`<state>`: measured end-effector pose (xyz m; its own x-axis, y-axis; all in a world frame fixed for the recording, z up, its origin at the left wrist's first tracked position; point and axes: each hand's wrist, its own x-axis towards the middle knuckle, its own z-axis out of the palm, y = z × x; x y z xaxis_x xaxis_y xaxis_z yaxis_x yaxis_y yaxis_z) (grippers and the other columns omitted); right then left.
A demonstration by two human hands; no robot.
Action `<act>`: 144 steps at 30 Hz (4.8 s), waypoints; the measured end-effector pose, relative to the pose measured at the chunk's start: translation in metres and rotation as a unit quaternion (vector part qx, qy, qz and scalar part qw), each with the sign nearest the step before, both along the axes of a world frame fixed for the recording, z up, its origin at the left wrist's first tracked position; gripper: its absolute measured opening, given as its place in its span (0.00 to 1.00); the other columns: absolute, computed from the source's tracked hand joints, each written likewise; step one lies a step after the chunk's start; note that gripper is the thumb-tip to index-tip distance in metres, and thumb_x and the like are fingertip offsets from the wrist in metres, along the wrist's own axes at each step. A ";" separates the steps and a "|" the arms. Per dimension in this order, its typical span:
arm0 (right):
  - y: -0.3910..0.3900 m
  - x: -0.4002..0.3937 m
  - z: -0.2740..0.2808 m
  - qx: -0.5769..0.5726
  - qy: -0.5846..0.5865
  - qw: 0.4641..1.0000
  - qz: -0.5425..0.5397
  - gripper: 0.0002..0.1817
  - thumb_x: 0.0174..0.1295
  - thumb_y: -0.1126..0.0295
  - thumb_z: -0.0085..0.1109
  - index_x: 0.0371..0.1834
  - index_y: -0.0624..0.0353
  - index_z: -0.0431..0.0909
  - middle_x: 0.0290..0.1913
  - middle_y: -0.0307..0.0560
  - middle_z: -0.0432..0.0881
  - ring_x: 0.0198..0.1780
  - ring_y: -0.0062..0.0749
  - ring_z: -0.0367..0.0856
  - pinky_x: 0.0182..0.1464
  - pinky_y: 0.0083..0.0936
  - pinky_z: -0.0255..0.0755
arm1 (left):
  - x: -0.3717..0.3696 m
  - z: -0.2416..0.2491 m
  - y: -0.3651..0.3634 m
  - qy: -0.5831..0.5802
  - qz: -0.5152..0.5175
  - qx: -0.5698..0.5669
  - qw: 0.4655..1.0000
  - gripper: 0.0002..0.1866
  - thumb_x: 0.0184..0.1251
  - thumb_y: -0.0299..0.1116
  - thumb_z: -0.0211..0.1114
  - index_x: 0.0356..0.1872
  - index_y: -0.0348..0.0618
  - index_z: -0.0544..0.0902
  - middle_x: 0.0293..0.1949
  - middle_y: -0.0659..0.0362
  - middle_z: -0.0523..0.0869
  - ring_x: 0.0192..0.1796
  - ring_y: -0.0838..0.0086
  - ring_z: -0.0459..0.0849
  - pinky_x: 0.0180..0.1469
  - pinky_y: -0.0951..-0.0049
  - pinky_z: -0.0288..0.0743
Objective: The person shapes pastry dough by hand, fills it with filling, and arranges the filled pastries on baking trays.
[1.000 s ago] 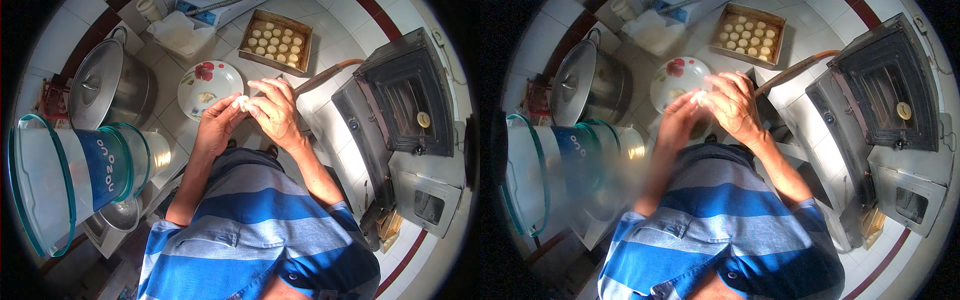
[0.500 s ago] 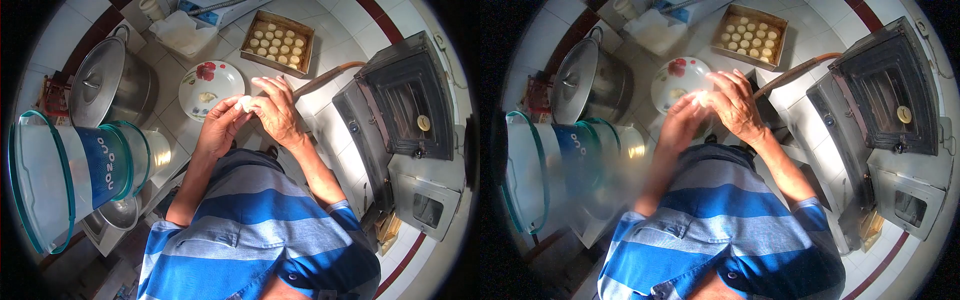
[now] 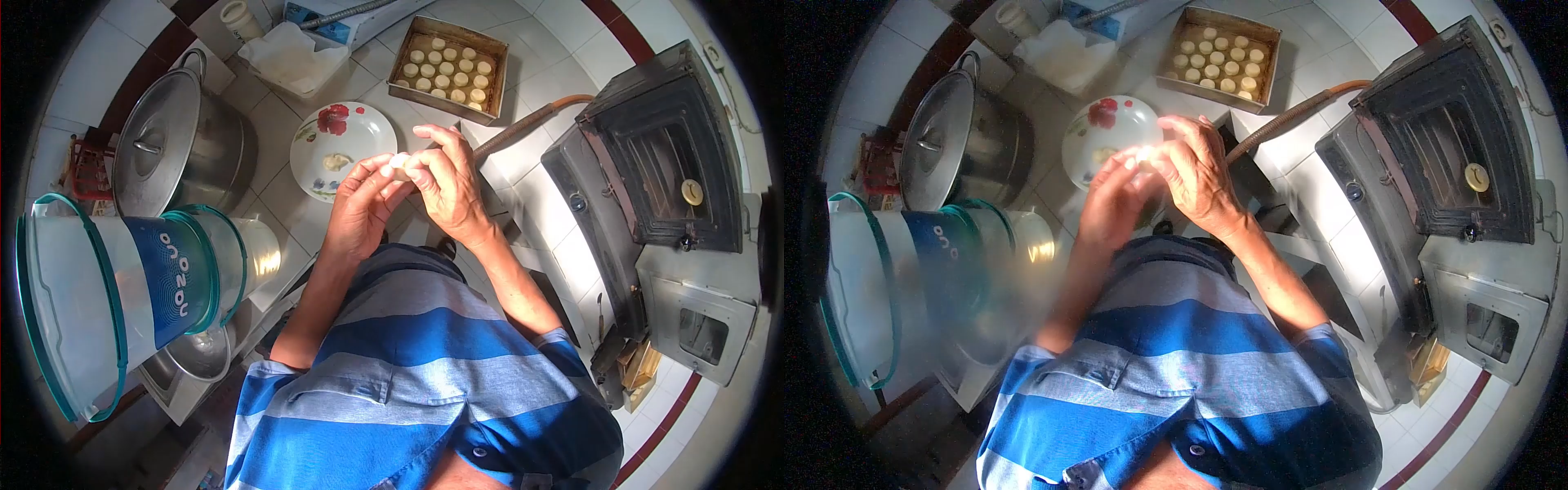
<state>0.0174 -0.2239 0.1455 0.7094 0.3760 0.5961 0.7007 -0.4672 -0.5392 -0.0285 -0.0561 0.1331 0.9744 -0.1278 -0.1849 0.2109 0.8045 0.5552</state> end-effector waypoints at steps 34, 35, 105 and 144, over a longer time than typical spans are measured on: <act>0.007 0.001 -0.008 -0.036 -0.151 0.986 -0.057 0.13 0.60 0.67 0.68 0.48 0.47 0.86 0.62 0.43 0.78 0.62 0.42 0.75 0.69 0.49 0.65 | 0.000 -0.002 0.007 0.016 -0.014 -0.018 1.000 0.19 0.74 0.25 0.62 0.64 0.34 0.75 0.54 0.55 0.84 0.55 0.73 0.85 0.60 0.72 0.82; 0.008 0.000 -0.007 -0.036 -0.151 0.986 -0.055 0.13 0.60 0.67 0.68 0.48 0.47 0.86 0.62 0.43 0.78 0.62 0.42 0.75 0.69 0.49 0.65 | 0.000 -0.005 0.008 0.014 -0.007 0.009 1.000 0.20 0.74 0.25 0.63 0.65 0.34 0.75 0.55 0.55 0.84 0.56 0.73 0.85 0.61 0.72 0.81; 0.028 0.018 0.008 0.107 0.248 0.958 0.100 0.25 0.62 0.74 0.69 0.63 0.63 0.75 0.56 0.48 0.82 0.52 0.29 0.84 0.55 0.26 0.78 | 0.001 -0.010 0.034 0.044 0.090 0.083 0.991 0.16 0.75 0.25 0.61 0.60 0.31 0.79 0.53 0.52 0.87 0.52 0.71 0.87 0.56 0.72 0.83; 0.017 0.019 0.013 0.044 0.220 0.965 0.133 0.36 0.58 0.71 0.70 0.73 0.51 0.70 0.57 0.48 0.83 0.57 0.49 0.80 0.63 0.40 0.73 | 0.013 0.006 0.028 0.072 0.000 0.002 0.997 0.15 0.76 0.29 0.61 0.58 0.33 0.77 0.48 0.52 0.87 0.48 0.72 0.88 0.50 0.72 0.87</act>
<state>0.0363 -0.2067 0.1589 0.7865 0.5412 0.2975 0.4842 -0.2412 -0.8411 -0.0158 -0.0279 0.1392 0.9375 -0.1262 -0.3243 0.2887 0.8021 0.5228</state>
